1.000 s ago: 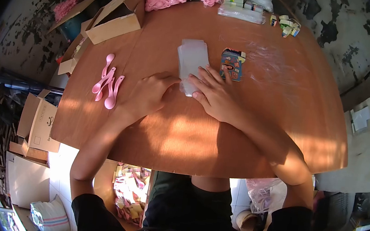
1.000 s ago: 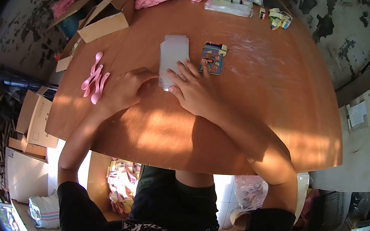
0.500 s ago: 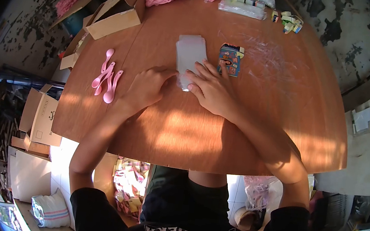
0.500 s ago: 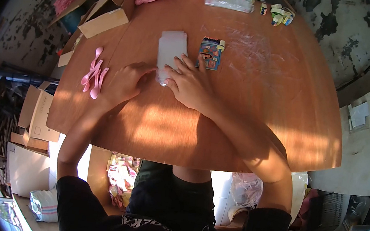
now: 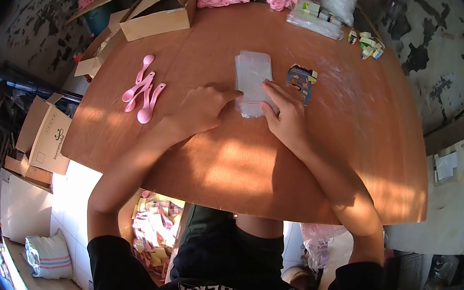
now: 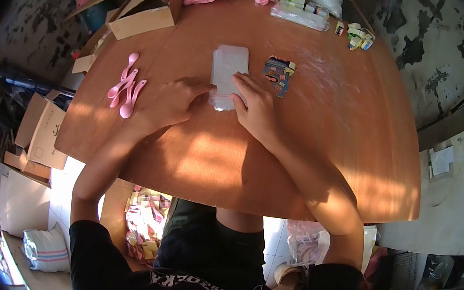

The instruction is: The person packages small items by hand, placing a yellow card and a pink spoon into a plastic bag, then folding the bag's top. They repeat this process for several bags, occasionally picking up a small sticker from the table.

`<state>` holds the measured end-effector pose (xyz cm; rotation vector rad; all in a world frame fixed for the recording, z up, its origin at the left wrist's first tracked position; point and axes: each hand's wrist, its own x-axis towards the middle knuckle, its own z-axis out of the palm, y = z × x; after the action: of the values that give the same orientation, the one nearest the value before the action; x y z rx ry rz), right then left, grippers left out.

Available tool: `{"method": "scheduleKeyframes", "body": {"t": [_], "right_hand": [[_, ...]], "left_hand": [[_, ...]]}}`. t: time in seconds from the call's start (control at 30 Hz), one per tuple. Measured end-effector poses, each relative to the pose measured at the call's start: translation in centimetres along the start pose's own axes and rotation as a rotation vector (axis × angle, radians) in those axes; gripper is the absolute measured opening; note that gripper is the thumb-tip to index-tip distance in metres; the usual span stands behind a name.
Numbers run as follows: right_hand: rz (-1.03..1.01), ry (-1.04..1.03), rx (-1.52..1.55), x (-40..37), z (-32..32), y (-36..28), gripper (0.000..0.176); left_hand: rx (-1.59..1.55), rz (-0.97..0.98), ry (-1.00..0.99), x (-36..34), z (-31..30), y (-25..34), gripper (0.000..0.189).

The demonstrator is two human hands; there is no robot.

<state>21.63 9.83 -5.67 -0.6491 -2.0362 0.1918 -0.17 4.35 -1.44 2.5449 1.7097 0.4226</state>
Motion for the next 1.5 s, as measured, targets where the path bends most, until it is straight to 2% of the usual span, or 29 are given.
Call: {"method": "scheduleKeyframes", "body": {"t": [0.03,0.13,0.2,0.23,0.3,0.33,0.4,0.43,0.47,0.5,0.53,0.57,0.6,0.7,0.87,0.97,1.03,1.1,1.17,1.3,1.37,1.43,1.5], "right_hand": [[-0.016,0.051,-0.001,0.0,-0.2,-0.4,0.025],[-0.142,-0.008,-0.054,-0.3,-0.6,-1.0,0.019],[-0.151,-0.049,0.004,-0.6,-0.8,-2.1,0.018],[-0.162,-0.088,0.067,-0.6,-1.0,-2.5,0.017],[-0.224,-0.079,0.076,-0.5,-1.3,-2.8,0.019],[-0.204,-0.064,0.113,-0.3,-1.6,-3.0,0.019],[-0.183,-0.051,0.147,0.4,-2.6,-3.3,0.02],[-0.005,-0.107,0.062,1.1,-3.4,-3.1,0.023],[0.172,-0.163,-0.026,1.6,-4.2,-2.7,0.027],[0.171,-0.171,-0.033,1.3,-4.4,-1.4,0.027],[0.11,-0.218,-0.218,0.5,-4.1,0.6,0.033],[0.045,-0.259,-0.404,-0.2,-4.1,2.1,0.039],[0.159,-0.411,-0.386,-1.4,-4.5,2.2,0.045],[0.056,-0.531,-0.51,-3.4,-7.0,-4.0,0.047],[-0.027,-0.668,-0.421,-8.4,-10.4,-11.9,0.053],[-0.103,-0.727,-0.364,-10.6,-11.6,-13.9,0.044],[-0.267,-0.615,-0.424,-11.7,-11.7,-13.1,0.032],[-0.267,-0.562,-0.378,-11.3,-12.2,-13.0,0.027],[-0.201,-0.584,-0.095,-10.6,-12.7,-12.6,0.03],[-0.172,-0.356,-0.025,-5.5,-13.3,-13.0,0.023],[-0.058,-0.175,0.048,-3.5,-13.5,-12.8,0.02],[0.174,-0.058,0.082,-1.6,-13.3,-12.8,0.014],[0.221,0.046,0.141,0.7,-11.9,-12.1,0.011]], "left_hand": [[-0.001,-0.005,0.008,-0.1,0.2,-0.2,0.043],[-0.094,-0.021,0.077,-0.2,0.3,0.2,0.05],[-0.248,-0.003,0.329,-0.7,0.1,1.0,0.057],[-0.252,-0.002,0.33,-1.0,-0.2,1.0,0.057],[-0.222,0.317,0.315,-1.6,-0.8,0.8,0.048],[-0.224,0.318,0.317,-1.9,-1.1,1.0,0.048],[-0.578,0.036,0.071,-2.6,-2.1,1.5,0.031],[-0.584,0.039,0.075,-3.0,-2.7,1.9,0.031],[-0.689,-0.038,0.114,-3.5,-3.1,2.3,0.024],[-0.795,-0.118,0.151,-3.8,-3.2,2.4,0.019],[-0.804,-0.117,0.156,-3.9,-2.5,2.1,0.019],[-0.96,-0.054,0.216,-3.9,-1.4,1.6,0.019],[-1.112,0.014,0.275,-3.8,-1.0,1.1,0.019],[-1.231,-0.048,0.3,-4.2,-1.1,1.3,0.019],[-1.377,-0.108,0.265,-4.6,-0.9,1.2,0.02],[-1.433,-0.11,0.242,-4.9,-0.9,1.2,0.023],[-1.445,-0.089,0.245,-5.0,-1.3,1.2,0.023],[-1.459,-0.169,0.189,-5.1,-1.7,1.3,0.022],[-1.412,-0.162,0.215,-5.1,-1.2,1.0,0.021],[-1.345,-0.167,0.205,-5.2,-0.8,1.2,0.019],[-1.356,-0.124,0.174,-5.3,-0.6,1.6,0.018],[-1.359,-0.078,0.145,-5.4,-0.7,2.0,0.017],[-1.343,0.007,0.079,-5.7,-0.8,2.4,0.019]]}}
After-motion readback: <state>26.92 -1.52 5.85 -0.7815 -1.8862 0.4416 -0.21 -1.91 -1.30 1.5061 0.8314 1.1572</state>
